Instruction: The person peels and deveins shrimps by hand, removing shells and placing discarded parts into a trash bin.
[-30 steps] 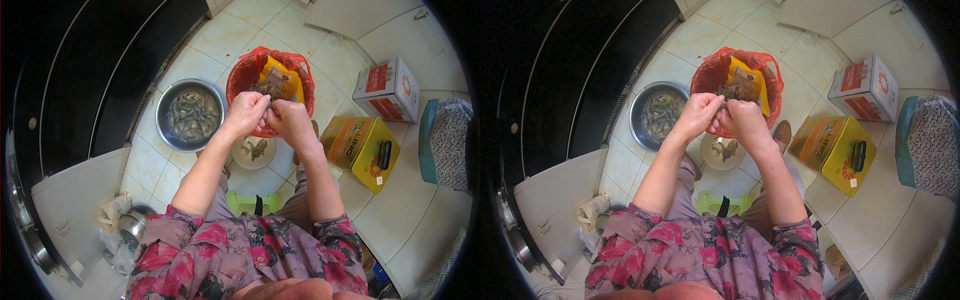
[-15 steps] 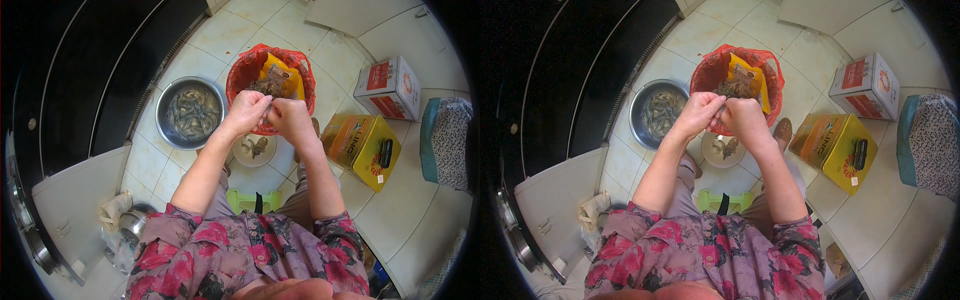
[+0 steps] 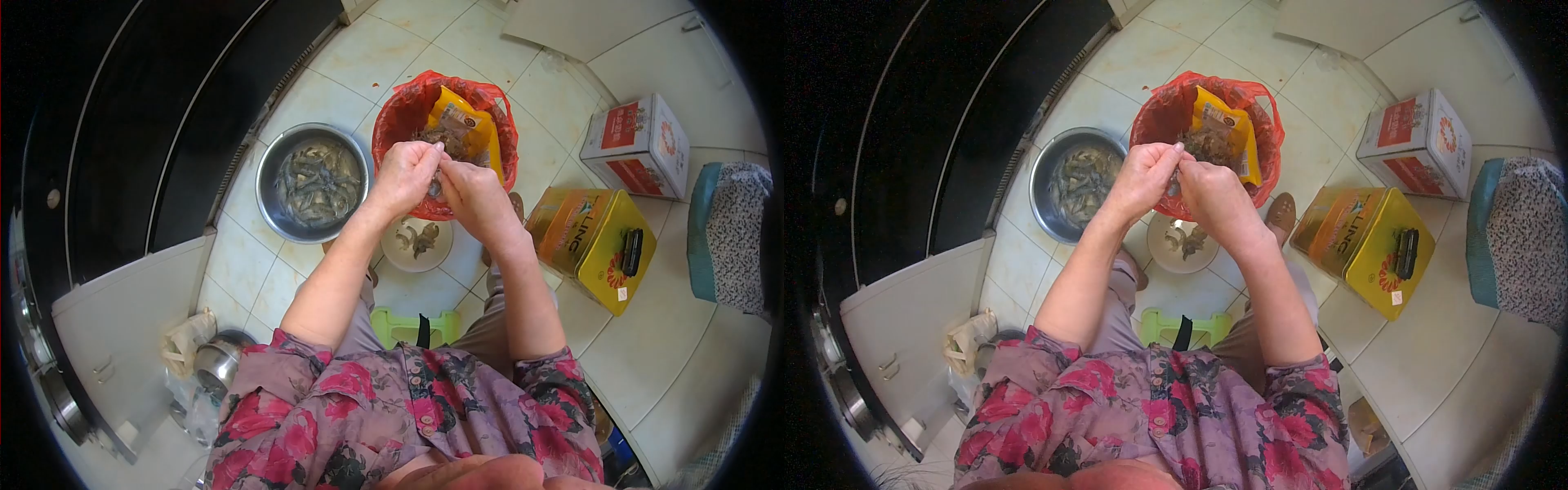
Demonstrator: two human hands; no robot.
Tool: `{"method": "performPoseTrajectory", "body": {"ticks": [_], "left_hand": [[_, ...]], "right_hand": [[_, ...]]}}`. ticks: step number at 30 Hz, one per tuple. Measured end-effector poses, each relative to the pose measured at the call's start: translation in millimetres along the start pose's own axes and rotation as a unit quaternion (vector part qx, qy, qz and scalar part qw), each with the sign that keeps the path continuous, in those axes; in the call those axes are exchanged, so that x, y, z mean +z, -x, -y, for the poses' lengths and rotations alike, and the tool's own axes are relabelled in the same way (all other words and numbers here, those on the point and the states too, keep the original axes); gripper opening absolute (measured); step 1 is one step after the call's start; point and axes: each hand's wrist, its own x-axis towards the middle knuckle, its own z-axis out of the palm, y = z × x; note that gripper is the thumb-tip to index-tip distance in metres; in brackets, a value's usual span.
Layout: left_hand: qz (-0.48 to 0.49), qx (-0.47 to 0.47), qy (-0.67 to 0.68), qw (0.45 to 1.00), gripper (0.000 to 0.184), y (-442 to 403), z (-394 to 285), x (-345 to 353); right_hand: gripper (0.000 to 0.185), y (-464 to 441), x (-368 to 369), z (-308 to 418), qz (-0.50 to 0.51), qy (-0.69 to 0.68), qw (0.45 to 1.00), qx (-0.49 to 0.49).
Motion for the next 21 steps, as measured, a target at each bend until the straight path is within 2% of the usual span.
{"method": "performPoseTrajectory", "body": {"ticks": [1,5,7,8,11,14,16,21], "left_hand": [[0.0,0.028,-0.006,1.0,0.032,-1,2,1],[0.013,0.008,0.025,1.0,0.031,1,-3,1],[0.029,0.022,0.097,0.995,0.031,2,-5,1],[0.028,0.022,0.097,0.995,0.031,3,-6,0],[0.055,-0.024,0.164,0.985,0.03,8,-20,-1],[0.061,-0.015,0.167,0.984,0.029,9,-23,0],[0.064,-0.024,0.135,0.989,0.029,10,-25,0],[0.104,-0.002,0.22,0.97,0.028,10,-16,1]], "right_hand": [[0.01,0,0,-2,0.021,0.017,1.0,-0.002],[0.009,0,-2,-5,0.022,-0.017,0.999,0.019],[0.007,1,-3,-5,-0.003,-0.113,0.993,0.039],[0.007,1,-4,-4,-0.003,-0.113,0.993,0.039],[0.006,0,-7,-3,-0.013,-0.147,0.988,0.05],[0.008,0,-7,-4,-0.004,-0.185,0.978,0.1],[0.01,-1,-6,0,-0.012,-0.288,0.936,0.2],[0.011,-2,-12,1,-0.015,-0.342,0.915,0.214]]}}
